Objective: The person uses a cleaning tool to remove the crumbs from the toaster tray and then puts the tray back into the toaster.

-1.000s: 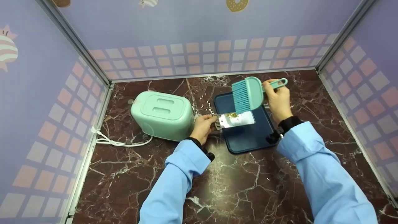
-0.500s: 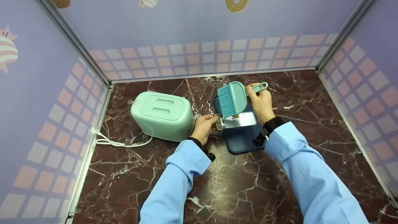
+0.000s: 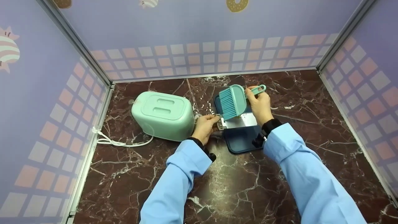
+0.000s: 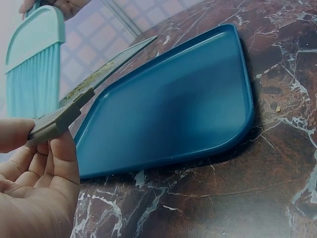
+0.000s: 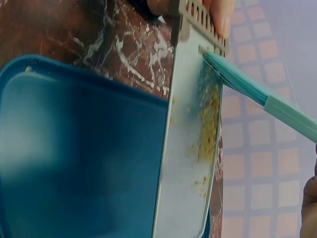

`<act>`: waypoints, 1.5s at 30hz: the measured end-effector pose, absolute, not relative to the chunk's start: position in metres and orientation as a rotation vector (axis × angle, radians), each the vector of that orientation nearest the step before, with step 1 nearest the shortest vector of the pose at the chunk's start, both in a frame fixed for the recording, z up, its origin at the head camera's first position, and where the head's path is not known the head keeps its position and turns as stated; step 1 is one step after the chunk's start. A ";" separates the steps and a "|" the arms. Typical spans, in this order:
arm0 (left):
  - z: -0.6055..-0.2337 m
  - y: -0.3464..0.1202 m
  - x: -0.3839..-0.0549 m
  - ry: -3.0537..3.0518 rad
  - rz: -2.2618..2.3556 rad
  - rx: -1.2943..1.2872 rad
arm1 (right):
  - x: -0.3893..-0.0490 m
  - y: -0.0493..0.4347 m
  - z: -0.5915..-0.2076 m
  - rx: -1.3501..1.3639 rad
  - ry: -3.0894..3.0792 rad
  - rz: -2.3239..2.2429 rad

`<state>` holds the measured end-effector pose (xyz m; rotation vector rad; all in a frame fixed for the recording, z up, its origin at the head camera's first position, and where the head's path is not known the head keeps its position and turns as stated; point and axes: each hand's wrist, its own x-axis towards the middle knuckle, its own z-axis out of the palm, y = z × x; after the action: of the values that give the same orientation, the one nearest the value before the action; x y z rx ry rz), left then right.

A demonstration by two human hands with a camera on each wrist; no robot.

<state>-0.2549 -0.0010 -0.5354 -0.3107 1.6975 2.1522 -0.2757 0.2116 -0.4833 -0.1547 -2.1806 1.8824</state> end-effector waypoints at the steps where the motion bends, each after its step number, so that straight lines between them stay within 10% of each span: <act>1: -0.535 -0.001 -0.255 1.698 2.152 -0.313 | -0.276 0.213 -0.484 -0.158 -2.185 1.874; 45: -0.541 -0.012 -0.259 1.691 2.179 -0.299 | -0.272 0.285 -0.484 -0.410 -2.287 1.605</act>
<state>-0.2588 -0.0125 -0.5414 -0.2985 1.6913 2.1790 -0.2717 0.2851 -0.4840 -0.4103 -2.2874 1.6046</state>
